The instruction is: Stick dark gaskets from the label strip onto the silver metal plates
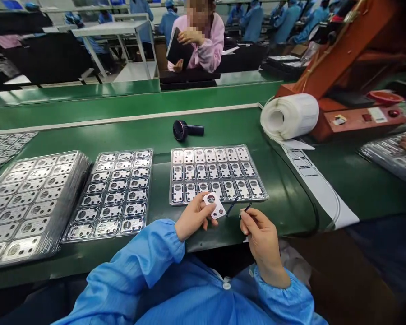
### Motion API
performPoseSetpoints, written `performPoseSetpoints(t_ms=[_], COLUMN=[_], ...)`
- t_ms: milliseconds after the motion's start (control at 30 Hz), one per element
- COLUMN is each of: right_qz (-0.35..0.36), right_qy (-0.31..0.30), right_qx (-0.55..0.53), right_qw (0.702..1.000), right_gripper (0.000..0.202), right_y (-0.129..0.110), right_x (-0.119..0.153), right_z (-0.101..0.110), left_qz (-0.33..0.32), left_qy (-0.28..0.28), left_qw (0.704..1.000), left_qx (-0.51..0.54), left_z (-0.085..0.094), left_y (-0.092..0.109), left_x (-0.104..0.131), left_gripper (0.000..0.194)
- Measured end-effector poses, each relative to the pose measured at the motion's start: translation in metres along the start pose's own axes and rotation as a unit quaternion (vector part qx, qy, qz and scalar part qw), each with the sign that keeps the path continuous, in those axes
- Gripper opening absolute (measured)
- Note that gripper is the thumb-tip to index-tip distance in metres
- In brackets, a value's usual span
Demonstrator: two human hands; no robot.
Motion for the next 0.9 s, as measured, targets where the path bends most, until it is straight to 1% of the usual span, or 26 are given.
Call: performPoseSetpoints(t_ms=[100, 200, 300, 433, 600, 767, 833, 900], right_qz=[-0.063, -0.084, -0.080, -0.075, -0.074, -0.065, -0.053, -0.025], right_qy=[-0.039, -0.051, -0.051, -0.059, -0.071, -0.080, -0.085, -0.084], right_qx=[-0.033, -0.025, -0.008, 0.022, 0.060, 0.091, 0.109, 0.140], right_qw=[0.997, 0.995, 0.995, 0.995, 0.993, 0.990, 0.989, 0.986], right_gripper=[0.029, 0.030, 0.030, 0.025, 0.022, 0.024, 0.024, 0.021], right_y=[0.001, 0.004, 0.005, 0.006, 0.008, 0.008, 0.007, 0.003], right_x=[-0.001, -0.002, -0.003, 0.000, 0.004, 0.005, 0.006, 0.008], right_z=[-0.005, -0.007, -0.005, -0.002, -0.002, -0.004, -0.005, -0.006], left_qz=[0.034, 0.049, 0.053, 0.059, 0.054, 0.037, 0.035, 0.033], left_qy=[-0.044, -0.067, -0.072, -0.063, -0.066, -0.067, -0.072, -0.077], left_qw=[0.998, 0.997, 0.996, 0.996, 0.996, 0.997, 0.997, 0.996], left_qx=[0.019, 0.001, 0.000, 0.021, 0.025, 0.020, 0.019, 0.021], left_z=[-0.008, -0.010, -0.010, -0.011, -0.011, -0.011, -0.012, -0.012], left_y=[-0.012, -0.015, -0.015, -0.014, -0.016, -0.018, -0.018, -0.018], left_x=[0.001, 0.004, 0.005, 0.004, 0.003, 0.003, 0.003, 0.003], left_gripper=[0.067, 0.058, 0.049, 0.041, 0.039, 0.037, 0.037, 0.038])
Point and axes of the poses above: each hand's wrist, its own x-axis away from the middle knuckle, its own z-axis out of the back of the hand, y = z × x, the point moved 5 cm from there along -x, towards the middle knuckle, and after that the axes turned 5 degrees about -z, right-handed, at the moved point
